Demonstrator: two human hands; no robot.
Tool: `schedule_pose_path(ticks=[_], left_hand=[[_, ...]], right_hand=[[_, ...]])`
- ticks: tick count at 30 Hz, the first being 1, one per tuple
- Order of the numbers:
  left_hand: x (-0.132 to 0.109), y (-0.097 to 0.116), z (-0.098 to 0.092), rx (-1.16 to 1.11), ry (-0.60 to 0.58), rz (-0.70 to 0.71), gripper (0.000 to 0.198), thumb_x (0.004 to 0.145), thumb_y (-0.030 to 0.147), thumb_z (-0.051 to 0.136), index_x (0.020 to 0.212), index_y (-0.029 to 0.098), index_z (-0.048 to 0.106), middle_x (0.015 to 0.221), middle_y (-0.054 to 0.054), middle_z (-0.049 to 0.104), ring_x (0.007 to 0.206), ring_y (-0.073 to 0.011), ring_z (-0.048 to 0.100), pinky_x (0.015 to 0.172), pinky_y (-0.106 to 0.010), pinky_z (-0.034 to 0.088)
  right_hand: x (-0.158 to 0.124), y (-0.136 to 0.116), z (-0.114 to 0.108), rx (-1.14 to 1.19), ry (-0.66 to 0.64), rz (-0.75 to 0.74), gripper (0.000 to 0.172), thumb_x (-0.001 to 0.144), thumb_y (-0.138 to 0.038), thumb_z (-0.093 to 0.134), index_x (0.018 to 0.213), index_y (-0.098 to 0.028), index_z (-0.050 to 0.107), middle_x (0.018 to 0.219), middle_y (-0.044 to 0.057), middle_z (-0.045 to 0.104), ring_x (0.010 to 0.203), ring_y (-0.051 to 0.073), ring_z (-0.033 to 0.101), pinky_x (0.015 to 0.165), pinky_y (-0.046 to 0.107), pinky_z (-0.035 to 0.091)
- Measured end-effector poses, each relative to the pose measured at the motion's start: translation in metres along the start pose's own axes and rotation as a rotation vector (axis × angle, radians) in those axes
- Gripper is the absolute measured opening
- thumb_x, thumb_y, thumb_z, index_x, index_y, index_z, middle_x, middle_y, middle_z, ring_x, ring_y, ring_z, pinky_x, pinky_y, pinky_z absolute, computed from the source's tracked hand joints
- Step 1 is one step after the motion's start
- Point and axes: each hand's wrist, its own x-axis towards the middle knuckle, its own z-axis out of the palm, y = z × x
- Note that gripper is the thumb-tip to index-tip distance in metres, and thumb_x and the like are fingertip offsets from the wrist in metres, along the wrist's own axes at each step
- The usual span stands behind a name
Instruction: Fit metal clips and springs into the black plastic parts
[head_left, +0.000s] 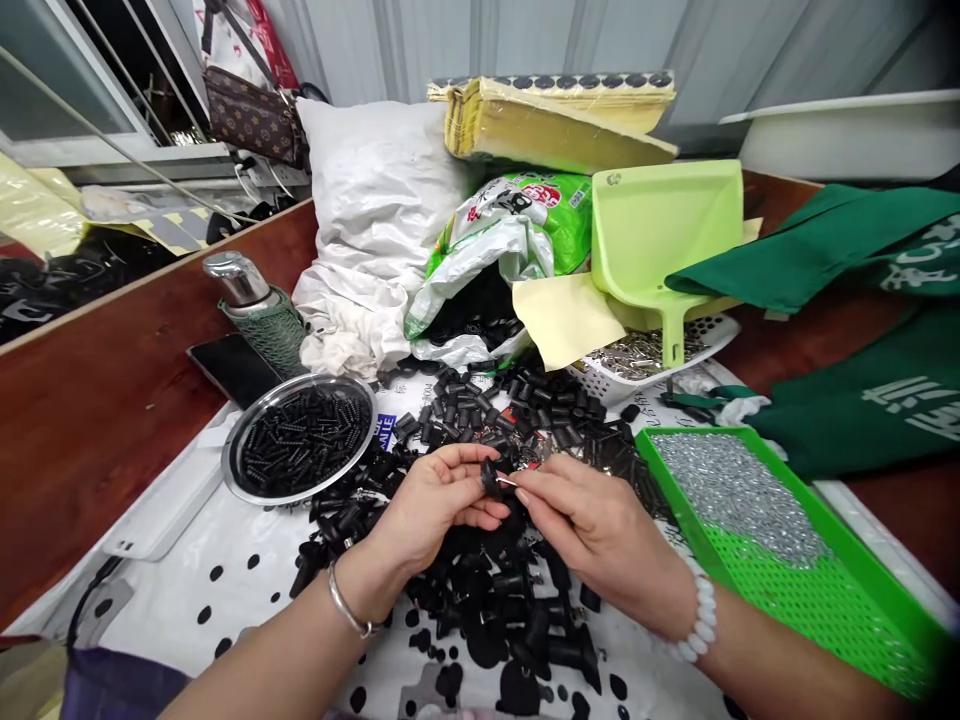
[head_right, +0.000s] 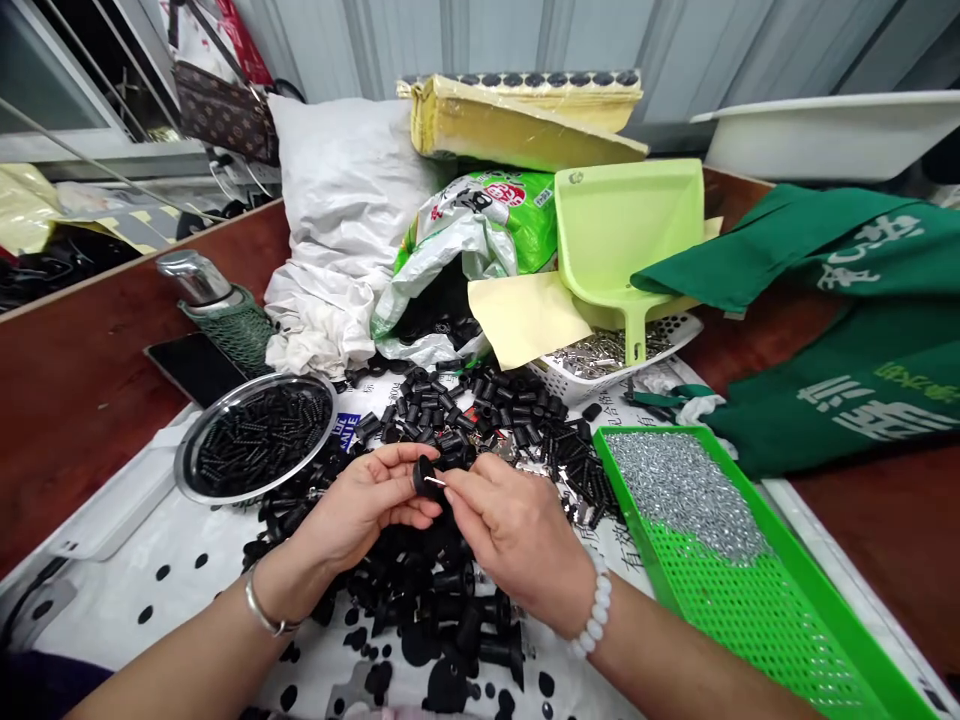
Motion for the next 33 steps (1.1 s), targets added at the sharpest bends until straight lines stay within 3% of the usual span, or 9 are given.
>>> schedule_pose_path(ticks=[3,7,12,16,21,26,33], left_hand=[[-0.007,-0.001,0.002,-0.001,0.017,0.017,0.032,0.066,0.021,0.071,0.095,0.009,0.063,0.075,-0.006,0.068,0.063,-0.0137,0.065,0.059,-0.023,0.054],[-0.02,0.0,0.001,-0.101,-0.112,0.009,0.038,0.064,0.015,0.07,0.102,0.011,0.065,0.075,-0.002,0.066,0.066,-0.0116,0.062,0.071,-0.028,0.054],[-0.025,-0.008,-0.002,-0.11,-0.116,-0.007,0.039,0.072,0.023,0.068,0.109,0.014,0.061,0.089,-0.003,0.062,0.062,-0.0097,0.061,0.063,-0.023,0.05],[-0.021,-0.014,-0.006,-0.122,-0.084,0.063,0.04,0.076,0.021,0.065,0.115,0.015,0.056,0.095,-0.006,0.061,0.074,-0.0115,0.059,0.069,-0.023,0.048],[-0.02,-0.015,-0.015,-0.113,-0.143,0.164,0.034,0.079,0.019,0.062,0.113,0.016,0.054,0.098,-0.008,0.063,0.084,-0.015,0.06,0.073,-0.024,0.046],[-0.024,-0.014,-0.019,-0.092,-0.226,0.188,0.026,0.078,0.019,0.064,0.103,0.016,0.061,0.102,-0.008,0.063,0.082,-0.0125,0.059,0.073,-0.021,0.046],[-0.026,-0.02,-0.028,-0.102,-0.199,0.15,0.032,0.078,0.022,0.064,0.109,0.019,0.062,0.101,-0.005,0.063,0.078,-0.0108,0.059,0.076,-0.021,0.047]], right_hand=[[0.001,-0.006,0.003,-0.142,0.039,-0.059,0.029,0.091,-0.021,0.038,0.095,-0.016,0.066,0.068,0.004,0.056,0.058,0.012,0.054,0.054,0.022,0.041],[0.003,-0.008,0.009,-0.249,0.06,-0.089,0.031,0.091,-0.019,0.036,0.092,-0.014,0.067,0.065,0.004,0.055,0.055,0.012,0.053,0.051,0.023,0.038],[0.001,-0.007,0.016,-0.243,0.037,-0.087,0.031,0.09,-0.018,0.036,0.092,-0.015,0.067,0.065,0.004,0.055,0.054,0.012,0.052,0.05,0.023,0.038],[0.001,-0.005,0.015,-0.073,0.026,0.006,0.022,0.089,-0.02,0.041,0.09,-0.015,0.062,0.071,0.004,0.059,0.059,0.012,0.055,0.055,0.023,0.041],[0.002,-0.004,0.004,0.172,0.02,0.165,0.013,0.086,-0.02,0.049,0.079,-0.018,0.06,0.068,0.0,0.056,0.058,0.011,0.052,0.055,0.022,0.04],[0.003,-0.01,0.0,0.269,-0.002,0.129,0.015,0.086,-0.017,0.048,0.083,-0.019,0.063,0.071,0.001,0.056,0.063,0.012,0.053,0.059,0.024,0.042],[0.005,-0.019,0.0,0.234,0.015,0.037,0.019,0.086,-0.017,0.047,0.077,-0.017,0.063,0.066,0.002,0.054,0.058,0.011,0.05,0.054,0.024,0.039]])
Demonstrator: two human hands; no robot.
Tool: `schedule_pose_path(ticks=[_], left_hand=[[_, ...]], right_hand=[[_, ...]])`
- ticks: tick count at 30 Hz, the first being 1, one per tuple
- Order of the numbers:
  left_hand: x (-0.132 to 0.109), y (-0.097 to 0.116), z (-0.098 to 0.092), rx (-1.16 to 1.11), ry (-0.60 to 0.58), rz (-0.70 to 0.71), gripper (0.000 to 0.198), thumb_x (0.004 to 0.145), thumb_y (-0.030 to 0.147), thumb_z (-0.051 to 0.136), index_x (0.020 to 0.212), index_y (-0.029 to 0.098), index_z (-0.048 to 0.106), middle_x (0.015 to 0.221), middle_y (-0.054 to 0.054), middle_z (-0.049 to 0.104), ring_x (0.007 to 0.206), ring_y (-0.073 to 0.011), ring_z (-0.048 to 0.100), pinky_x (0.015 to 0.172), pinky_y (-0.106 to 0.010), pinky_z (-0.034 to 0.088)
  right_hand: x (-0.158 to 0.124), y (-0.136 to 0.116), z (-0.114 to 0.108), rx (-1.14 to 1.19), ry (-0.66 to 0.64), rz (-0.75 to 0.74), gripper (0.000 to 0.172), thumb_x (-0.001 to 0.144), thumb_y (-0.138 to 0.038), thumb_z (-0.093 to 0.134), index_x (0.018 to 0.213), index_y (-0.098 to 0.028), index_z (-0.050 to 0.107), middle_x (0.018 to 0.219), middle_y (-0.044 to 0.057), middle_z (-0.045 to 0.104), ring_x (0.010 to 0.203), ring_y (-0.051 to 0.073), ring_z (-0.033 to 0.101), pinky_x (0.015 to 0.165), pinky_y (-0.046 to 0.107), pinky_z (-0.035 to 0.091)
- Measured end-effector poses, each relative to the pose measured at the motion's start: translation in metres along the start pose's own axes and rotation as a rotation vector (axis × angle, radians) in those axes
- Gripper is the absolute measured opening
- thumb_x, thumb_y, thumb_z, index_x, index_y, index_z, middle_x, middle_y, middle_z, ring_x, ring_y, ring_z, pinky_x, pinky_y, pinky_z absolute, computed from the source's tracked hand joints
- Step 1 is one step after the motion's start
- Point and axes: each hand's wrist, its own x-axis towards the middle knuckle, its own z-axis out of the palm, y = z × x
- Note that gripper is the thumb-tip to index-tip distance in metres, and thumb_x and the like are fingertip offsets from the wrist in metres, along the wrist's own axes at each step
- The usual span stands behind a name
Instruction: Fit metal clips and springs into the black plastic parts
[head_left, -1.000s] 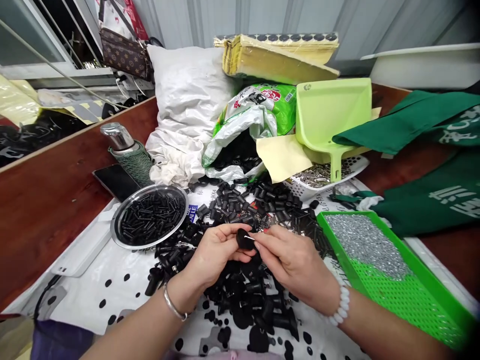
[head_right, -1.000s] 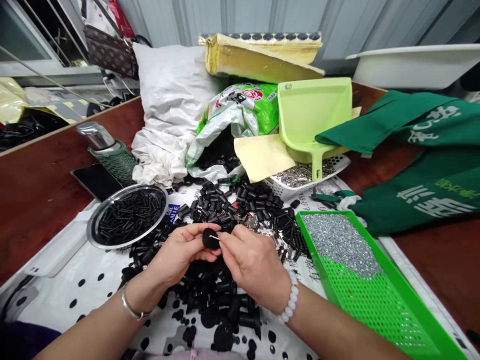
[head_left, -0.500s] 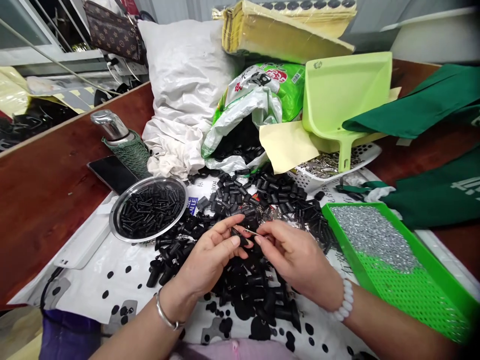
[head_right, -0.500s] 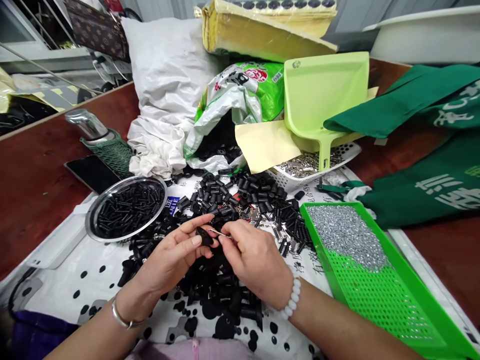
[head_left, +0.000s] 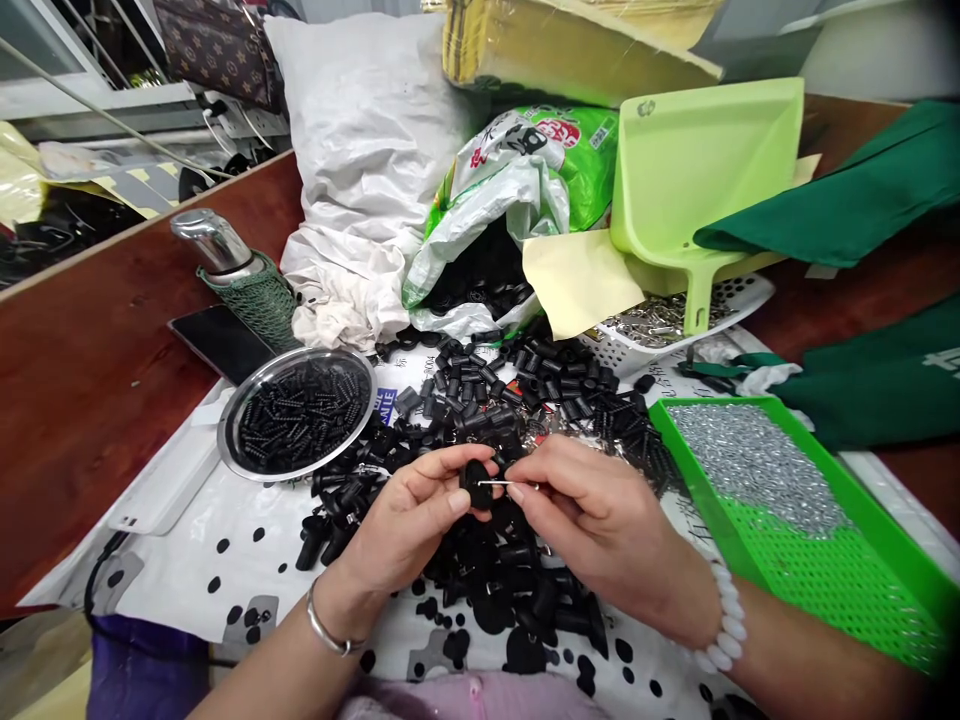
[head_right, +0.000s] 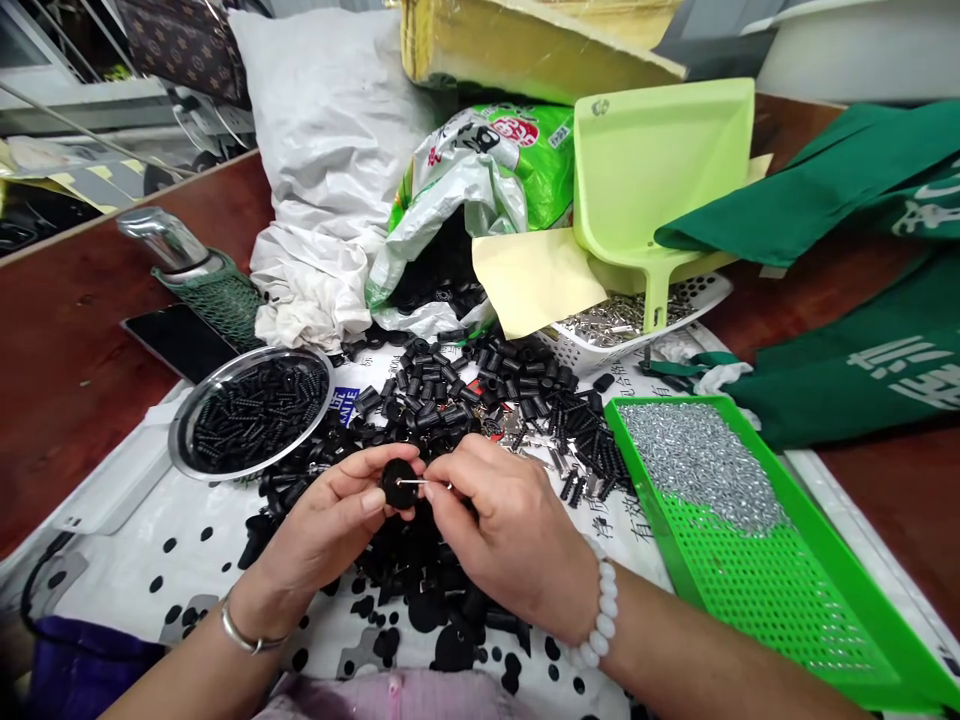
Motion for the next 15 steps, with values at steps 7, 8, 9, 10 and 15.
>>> schedule_pose_path(ticks=[7,8,9,10,15], left_hand=[[-0.0023,-0.0023,0.0056,0.152,0.062,0.086,0.034,0.075,0.014,0.068,0.107,0.02,0.061,0.099,-0.004,0.066,0.089,-0.0128,0.059,0.082,-0.022,0.047],[-0.0021,-0.0025,0.007,0.166,0.063,0.09,0.032,0.074,0.013,0.069,0.105,0.02,0.062,0.095,-0.003,0.067,0.086,-0.0114,0.06,0.08,-0.02,0.047],[-0.0016,-0.0028,0.0078,0.175,0.062,0.091,0.03,0.074,0.013,0.069,0.103,0.02,0.063,0.091,-0.002,0.067,0.083,-0.0098,0.06,0.077,-0.018,0.047],[-0.0009,-0.0032,0.0078,0.182,0.063,0.09,0.029,0.075,0.014,0.068,0.102,0.02,0.063,0.088,-0.002,0.067,0.08,-0.0085,0.06,0.075,-0.016,0.047],[0.0035,-0.006,0.0008,0.173,0.08,0.093,0.026,0.078,0.018,0.065,0.104,0.019,0.062,0.091,-0.002,0.066,0.076,-0.007,0.06,0.074,-0.016,0.048]], right_hand=[[0.0008,-0.0054,0.0042,-0.103,-0.037,0.01,0.021,0.086,-0.016,0.044,0.073,-0.015,0.061,0.064,0.002,0.053,0.057,0.012,0.051,0.057,0.026,0.041],[0.0009,-0.006,0.0054,-0.101,-0.038,0.01,0.022,0.085,-0.016,0.044,0.072,-0.015,0.061,0.064,0.003,0.053,0.058,0.012,0.051,0.059,0.026,0.042],[0.001,-0.0062,0.0064,-0.083,-0.036,0.01,0.022,0.085,-0.015,0.043,0.072,-0.015,0.061,0.064,0.002,0.053,0.058,0.012,0.051,0.059,0.026,0.043],[0.0011,-0.006,0.0071,-0.046,-0.035,0.017,0.021,0.085,-0.015,0.044,0.074,-0.015,0.062,0.064,0.002,0.053,0.057,0.012,0.051,0.059,0.026,0.043],[-0.0001,0.001,0.008,0.217,-0.062,0.134,0.016,0.083,-0.015,0.052,0.091,-0.018,0.065,0.071,0.001,0.06,0.061,0.011,0.056,0.057,0.021,0.046]])
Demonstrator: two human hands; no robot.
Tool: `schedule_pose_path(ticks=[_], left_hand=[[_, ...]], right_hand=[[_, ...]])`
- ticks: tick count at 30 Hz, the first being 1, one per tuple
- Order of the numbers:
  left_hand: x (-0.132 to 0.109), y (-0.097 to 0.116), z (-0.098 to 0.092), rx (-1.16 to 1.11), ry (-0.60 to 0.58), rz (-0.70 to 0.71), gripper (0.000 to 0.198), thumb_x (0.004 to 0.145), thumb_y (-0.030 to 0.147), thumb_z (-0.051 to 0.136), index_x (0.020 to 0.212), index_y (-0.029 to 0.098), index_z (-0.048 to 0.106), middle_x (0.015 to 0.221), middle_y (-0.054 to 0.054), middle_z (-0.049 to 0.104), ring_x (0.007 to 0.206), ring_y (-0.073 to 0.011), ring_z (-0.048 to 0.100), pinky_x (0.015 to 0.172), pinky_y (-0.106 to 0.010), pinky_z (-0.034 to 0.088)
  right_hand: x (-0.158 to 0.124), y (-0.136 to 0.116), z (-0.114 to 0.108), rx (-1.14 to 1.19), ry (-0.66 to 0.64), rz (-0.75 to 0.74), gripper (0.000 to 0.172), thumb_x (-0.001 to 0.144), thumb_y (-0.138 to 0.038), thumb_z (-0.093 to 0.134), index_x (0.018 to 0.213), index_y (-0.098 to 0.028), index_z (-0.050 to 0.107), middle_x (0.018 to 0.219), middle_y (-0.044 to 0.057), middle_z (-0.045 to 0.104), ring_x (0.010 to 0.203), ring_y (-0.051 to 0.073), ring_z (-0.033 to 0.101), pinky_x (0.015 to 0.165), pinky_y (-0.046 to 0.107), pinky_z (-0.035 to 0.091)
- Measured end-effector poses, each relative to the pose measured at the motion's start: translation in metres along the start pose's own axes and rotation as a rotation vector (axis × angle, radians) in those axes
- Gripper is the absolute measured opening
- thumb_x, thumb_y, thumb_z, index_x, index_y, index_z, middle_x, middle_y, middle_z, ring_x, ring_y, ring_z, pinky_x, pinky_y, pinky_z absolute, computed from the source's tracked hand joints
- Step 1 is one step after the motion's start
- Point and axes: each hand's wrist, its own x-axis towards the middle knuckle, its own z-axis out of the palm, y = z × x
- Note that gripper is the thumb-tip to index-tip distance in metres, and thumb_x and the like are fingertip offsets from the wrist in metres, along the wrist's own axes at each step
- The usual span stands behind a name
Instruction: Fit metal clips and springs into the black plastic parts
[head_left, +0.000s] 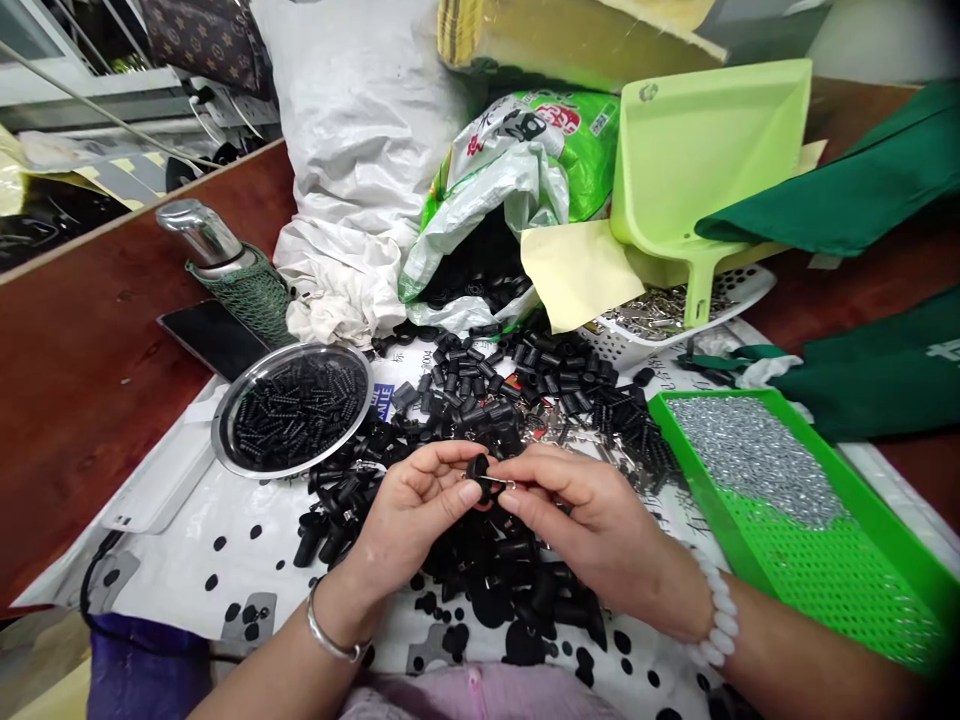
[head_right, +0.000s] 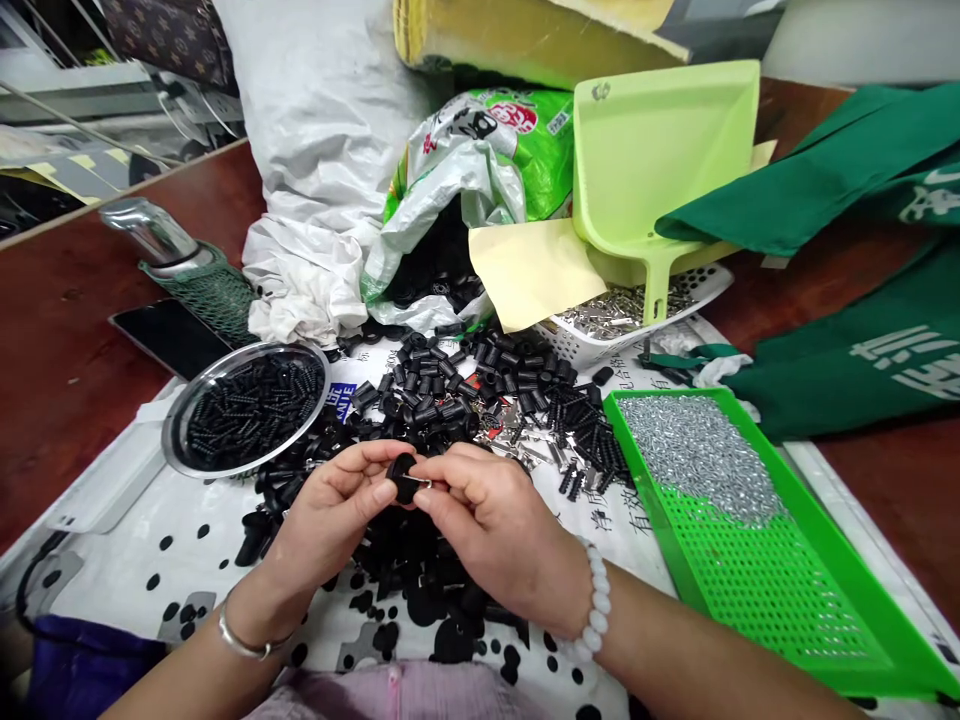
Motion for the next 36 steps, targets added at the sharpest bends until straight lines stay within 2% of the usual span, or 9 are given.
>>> schedule_pose_path(ticks=[5,10,14,27,31,33,36], left_hand=[[0.0,-0.002,-0.002,-0.033,0.002,-0.035,0.026,0.078,0.022,0.066,0.103,0.017,0.062,0.088,-0.002,0.067,0.071,-0.0077,0.062,0.07,-0.017,0.049],[-0.002,-0.004,-0.002,-0.018,-0.008,-0.062,0.027,0.078,0.024,0.067,0.103,0.016,0.062,0.082,-0.002,0.067,0.07,-0.008,0.061,0.069,-0.017,0.049],[-0.004,-0.005,-0.004,-0.003,-0.024,-0.088,0.026,0.078,0.025,0.066,0.102,0.015,0.062,0.075,-0.002,0.067,0.069,-0.0084,0.061,0.067,-0.018,0.049],[-0.004,-0.002,0.001,0.158,-0.003,-0.157,0.025,0.075,0.03,0.066,0.093,0.013,0.062,0.071,-0.002,0.066,0.059,-0.0098,0.061,0.059,-0.021,0.049],[-0.005,-0.003,0.007,0.438,0.114,-0.003,0.026,0.075,0.028,0.065,0.096,0.012,0.061,0.077,-0.003,0.066,0.066,-0.0109,0.061,0.063,-0.021,0.05],[-0.005,-0.002,0.009,0.551,0.128,0.069,0.026,0.075,0.027,0.064,0.097,0.012,0.062,0.082,-0.005,0.066,0.069,-0.0116,0.061,0.065,-0.022,0.05],[-0.003,0.003,0.009,0.498,0.073,0.012,0.026,0.076,0.027,0.063,0.097,0.01,0.061,0.078,-0.005,0.066,0.067,-0.0118,0.061,0.064,-0.022,0.051]], right_hand=[[-0.002,0.008,0.0,0.022,0.052,0.006,0.011,0.083,-0.018,0.055,0.084,-0.019,0.066,0.07,0.0,0.063,0.062,0.011,0.058,0.058,0.022,0.047],[-0.005,0.006,0.0,-0.073,0.071,-0.114,0.012,0.084,-0.017,0.054,0.086,-0.016,0.066,0.071,0.002,0.062,0.064,0.012,0.058,0.059,0.023,0.046],[-0.005,0.003,0.0,-0.088,0.063,-0.151,0.013,0.084,-0.015,0.053,0.081,-0.016,0.066,0.066,0.002,0.062,0.061,0.012,0.057,0.056,0.023,0.045],[-0.003,0.01,0.012,-0.036,0.041,-0.096,0.016,0.082,-0.013,0.054,0.071,-0.015,0.066,0.06,0.001,0.057,0.057,0.011,0.053,0.053,0.022,0.042],[0.0,0.02,0.017,-0.078,0.068,-0.095,0.02,0.082,-0.013,0.053,0.064,-0.015,0.062,0.058,0.001,0.054,0.054,0.011,0.051,0.051,0.022,0.041],[0.001,0.022,0.018,-0.091,0.073,-0.103,0.021,0.083,-0.015,0.052,0.064,-0.015,0.061,0.058,0.001,0.054,0.054,0.011,0.05,0.05,0.022,0.041],[0.0,0.019,0.016,-0.106,0.054,-0.129,0.019,0.084,-0.016,0.051,0.068,-0.016,0.062,0.059,0.001,0.055,0.055,0.011,0.05,0.05,0.022,0.04]])
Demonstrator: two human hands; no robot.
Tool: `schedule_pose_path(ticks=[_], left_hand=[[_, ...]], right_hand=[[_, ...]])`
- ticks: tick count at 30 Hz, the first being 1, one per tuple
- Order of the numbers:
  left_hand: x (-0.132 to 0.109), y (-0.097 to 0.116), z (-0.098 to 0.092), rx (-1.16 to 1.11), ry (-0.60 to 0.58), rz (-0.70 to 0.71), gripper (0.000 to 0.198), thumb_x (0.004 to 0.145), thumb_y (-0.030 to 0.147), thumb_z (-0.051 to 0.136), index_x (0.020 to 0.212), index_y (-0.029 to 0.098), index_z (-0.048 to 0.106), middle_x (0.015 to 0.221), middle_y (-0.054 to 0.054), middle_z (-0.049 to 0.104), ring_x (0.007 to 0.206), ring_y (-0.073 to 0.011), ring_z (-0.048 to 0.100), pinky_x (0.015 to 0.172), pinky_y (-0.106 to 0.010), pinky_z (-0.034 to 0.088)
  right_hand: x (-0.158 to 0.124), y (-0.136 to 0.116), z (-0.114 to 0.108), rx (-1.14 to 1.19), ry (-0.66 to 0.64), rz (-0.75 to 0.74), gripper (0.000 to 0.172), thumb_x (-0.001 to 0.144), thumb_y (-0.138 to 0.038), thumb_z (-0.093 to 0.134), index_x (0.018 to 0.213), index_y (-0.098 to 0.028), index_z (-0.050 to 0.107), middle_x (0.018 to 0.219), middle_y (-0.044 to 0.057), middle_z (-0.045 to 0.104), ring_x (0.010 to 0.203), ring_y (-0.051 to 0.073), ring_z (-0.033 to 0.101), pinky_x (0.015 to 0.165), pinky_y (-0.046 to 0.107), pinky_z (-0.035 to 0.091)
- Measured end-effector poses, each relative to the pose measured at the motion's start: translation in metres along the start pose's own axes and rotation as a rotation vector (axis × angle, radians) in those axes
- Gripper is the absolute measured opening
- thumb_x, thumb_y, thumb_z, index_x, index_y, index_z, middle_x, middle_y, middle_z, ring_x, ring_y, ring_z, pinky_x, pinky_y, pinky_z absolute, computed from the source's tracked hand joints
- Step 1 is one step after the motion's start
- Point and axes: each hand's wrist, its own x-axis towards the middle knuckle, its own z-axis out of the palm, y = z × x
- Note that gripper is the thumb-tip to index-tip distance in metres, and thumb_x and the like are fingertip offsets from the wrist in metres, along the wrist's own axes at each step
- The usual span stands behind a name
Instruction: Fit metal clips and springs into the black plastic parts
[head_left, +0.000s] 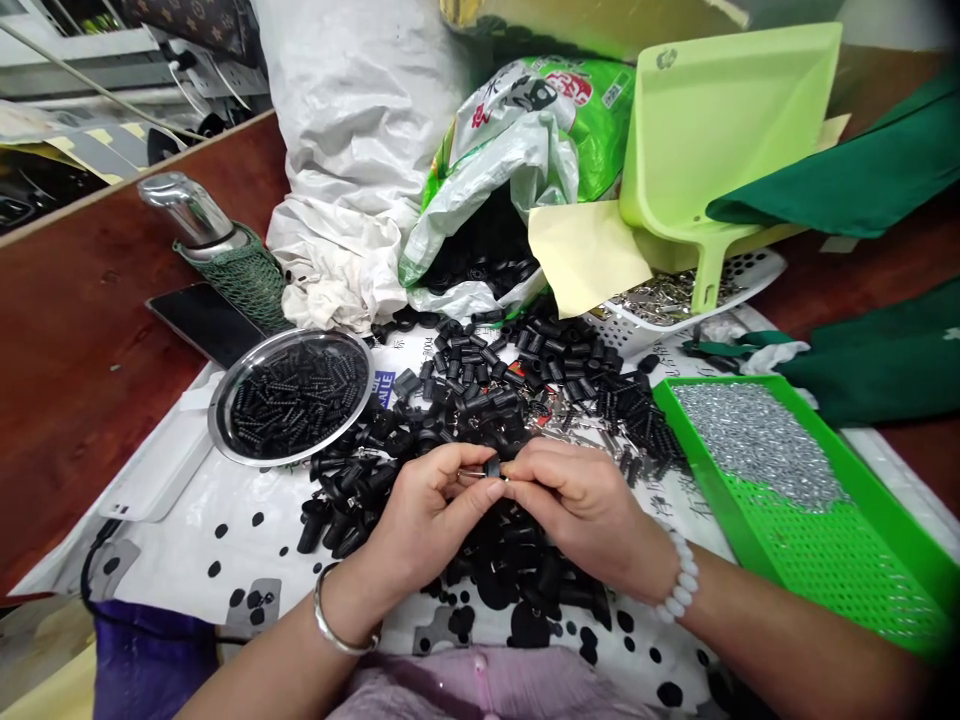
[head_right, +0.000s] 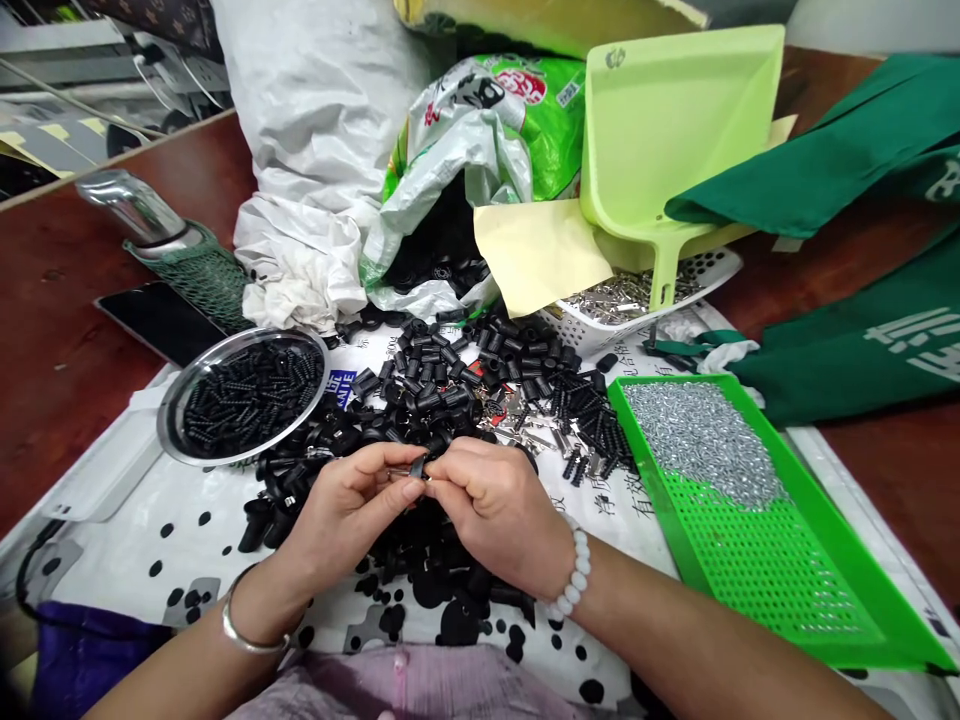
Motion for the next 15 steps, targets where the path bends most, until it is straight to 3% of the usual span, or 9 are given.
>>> schedule_pose_path(ticks=[4,7,11,15], left_hand=[[0.004,0.004,-0.006,-0.132,-0.091,-0.155,0.026,0.077,0.03,0.062,0.094,0.01,0.061,0.069,-0.002,0.063,0.058,-0.01,0.058,0.057,-0.021,0.05],[0.003,0.007,-0.011,-0.144,-0.176,-0.186,0.026,0.08,0.031,0.058,0.096,0.011,0.062,0.074,-0.003,0.064,0.059,-0.0104,0.058,0.058,-0.022,0.05],[-0.002,0.012,-0.017,0.054,-0.296,-0.022,0.031,0.085,0.024,0.051,0.115,0.016,0.057,0.088,-0.005,0.065,0.076,-0.0146,0.059,0.068,-0.025,0.049],[-0.002,0.014,-0.019,0.422,-0.216,0.221,0.033,0.087,0.016,0.044,0.117,0.021,0.057,0.082,-0.002,0.064,0.072,-0.0136,0.057,0.068,-0.024,0.045]], right_hand=[[-0.001,-0.009,-0.006,-0.071,-0.054,-0.064,0.02,0.086,-0.015,0.047,0.074,-0.015,0.064,0.061,0.002,0.056,0.056,0.012,0.052,0.052,0.022,0.04],[0.0,-0.011,-0.01,-0.101,-0.081,-0.062,0.021,0.085,-0.014,0.047,0.073,-0.014,0.064,0.06,0.002,0.055,0.055,0.012,0.051,0.051,0.023,0.04],[0.006,-0.008,-0.015,-0.044,-0.107,0.071,0.015,0.081,-0.012,0.054,0.069,-0.016,0.063,0.061,0.0,0.058,0.057,0.01,0.054,0.052,0.02,0.041],[0.01,-0.011,-0.018,-0.034,-0.125,0.112,0.012,0.08,-0.013,0.056,0.071,-0.017,0.063,0.062,-0.002,0.059,0.059,0.01,0.054,0.054,0.021,0.042]])
